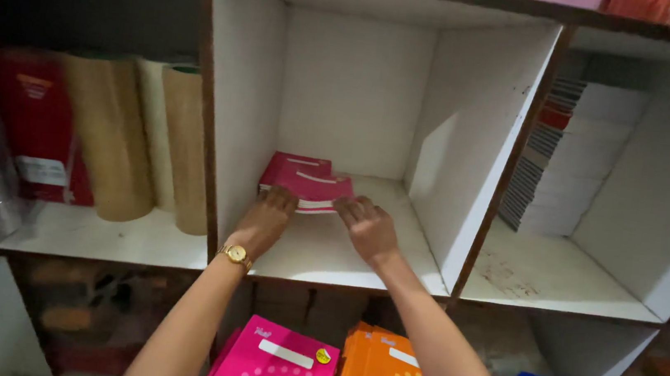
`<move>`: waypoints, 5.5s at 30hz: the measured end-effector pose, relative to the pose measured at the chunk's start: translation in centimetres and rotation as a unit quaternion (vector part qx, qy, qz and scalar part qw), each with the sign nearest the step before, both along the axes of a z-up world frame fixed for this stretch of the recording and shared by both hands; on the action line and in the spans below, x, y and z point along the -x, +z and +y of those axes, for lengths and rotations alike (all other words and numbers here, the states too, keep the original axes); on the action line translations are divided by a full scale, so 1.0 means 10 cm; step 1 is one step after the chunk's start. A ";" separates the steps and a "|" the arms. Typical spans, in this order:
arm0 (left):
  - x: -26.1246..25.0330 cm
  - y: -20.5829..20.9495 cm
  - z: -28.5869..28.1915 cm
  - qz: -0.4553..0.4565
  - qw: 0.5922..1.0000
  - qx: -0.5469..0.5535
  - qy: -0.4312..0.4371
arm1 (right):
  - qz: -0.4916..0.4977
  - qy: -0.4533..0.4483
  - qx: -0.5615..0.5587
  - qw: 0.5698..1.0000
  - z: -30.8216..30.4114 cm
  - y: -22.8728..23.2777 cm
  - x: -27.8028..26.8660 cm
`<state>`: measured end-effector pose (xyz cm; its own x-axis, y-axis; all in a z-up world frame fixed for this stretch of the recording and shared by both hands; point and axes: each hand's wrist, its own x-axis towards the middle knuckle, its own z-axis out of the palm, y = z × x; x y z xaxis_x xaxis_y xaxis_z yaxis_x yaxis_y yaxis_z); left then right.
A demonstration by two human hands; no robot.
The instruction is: The person stacks pink and orange writing notebooks onto a white shelf. They pick up the notebooks from a pile on their lap and place them one by one into neat stacks on the shelf.
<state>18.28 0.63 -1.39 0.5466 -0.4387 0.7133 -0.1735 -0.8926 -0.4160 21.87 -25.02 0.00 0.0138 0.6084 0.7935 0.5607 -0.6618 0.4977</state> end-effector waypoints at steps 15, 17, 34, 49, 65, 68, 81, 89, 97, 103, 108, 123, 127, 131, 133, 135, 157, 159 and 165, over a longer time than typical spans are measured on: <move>-0.64 -0.35 0.19 0.003 0.987 0.107 0.119 | 0.269 -0.103 -0.067 0.955 0.66 -0.13 -0.44; -0.67 -0.36 0.13 0.006 0.985 0.141 0.099 | 0.300 -0.099 -0.085 0.945 0.63 -0.35 -0.76; -0.43 -0.31 0.06 0.074 0.942 0.327 -0.003 | 0.337 0.086 -0.121 0.930 0.53 -0.28 -0.38; -0.70 -0.54 0.17 0.119 0.935 0.333 0.028 | 0.448 -0.010 -0.104 0.888 0.56 -0.26 -0.41; -0.73 -0.58 0.17 0.165 0.928 0.327 0.069 | 0.544 -0.033 -0.119 0.830 0.57 -0.39 -0.84; -0.62 -0.51 0.14 0.168 0.928 0.325 0.067 | 0.518 -0.006 -0.117 0.847 0.56 -0.42 -0.85; -0.68 -0.55 0.18 0.103 0.948 0.298 0.041 | 0.467 0.015 -0.204 0.860 0.53 -0.28 -0.56; -0.52 -0.49 0.14 0.115 0.932 0.341 -0.031 | 0.444 0.021 -0.180 0.877 0.41 -0.17 -0.14; 0.87 -0.04 -0.17 0.028 0.955 0.249 -0.161 | 0.362 0.100 -0.065 0.925 0.14 -0.10 1.09; 2.24 -0.10 -0.17 0.154 0.942 0.246 -0.170 | 0.457 0.158 -0.033 0.875 -0.12 -0.38 2.26; 3.04 -0.54 -0.16 0.294 0.909 0.257 -0.146 | 0.516 0.118 0.032 0.848 -0.20 -1.00 3.04; 3.63 -1.25 -0.15 0.341 0.904 0.254 -0.049 | 0.386 -0.002 0.103 0.917 -0.02 -1.67 3.55; 3.69 -1.26 -0.18 0.327 0.907 0.260 -0.062 | 0.369 0.001 0.094 0.925 -0.04 -1.73 3.57; 3.78 -1.21 -0.22 0.327 0.903 0.269 -0.065 | 0.358 0.019 0.087 0.930 -0.07 -1.70 3.61; 3.83 -1.21 -0.24 0.331 0.903 0.267 -0.063 | 0.354 0.021 0.087 0.931 -0.10 -1.69 3.63; 3.89 -1.20 -0.27 0.298 0.916 0.263 -0.053 | 0.349 0.016 0.094 0.932 -0.13 -1.69 3.66; 3.80 -0.60 -0.42 0.011 0.955 0.214 -0.203 | 0.343 0.231 0.019 0.910 -0.67 -0.41 3.45; 3.76 -0.28 -0.47 0.026 0.958 0.184 -0.220 | 0.284 0.238 -0.011 0.929 -0.73 -0.09 3.47; 3.28 0.46 -0.59 -0.064 0.958 0.121 -0.252 | 0.137 0.172 -0.059 0.974 -0.76 0.44 3.14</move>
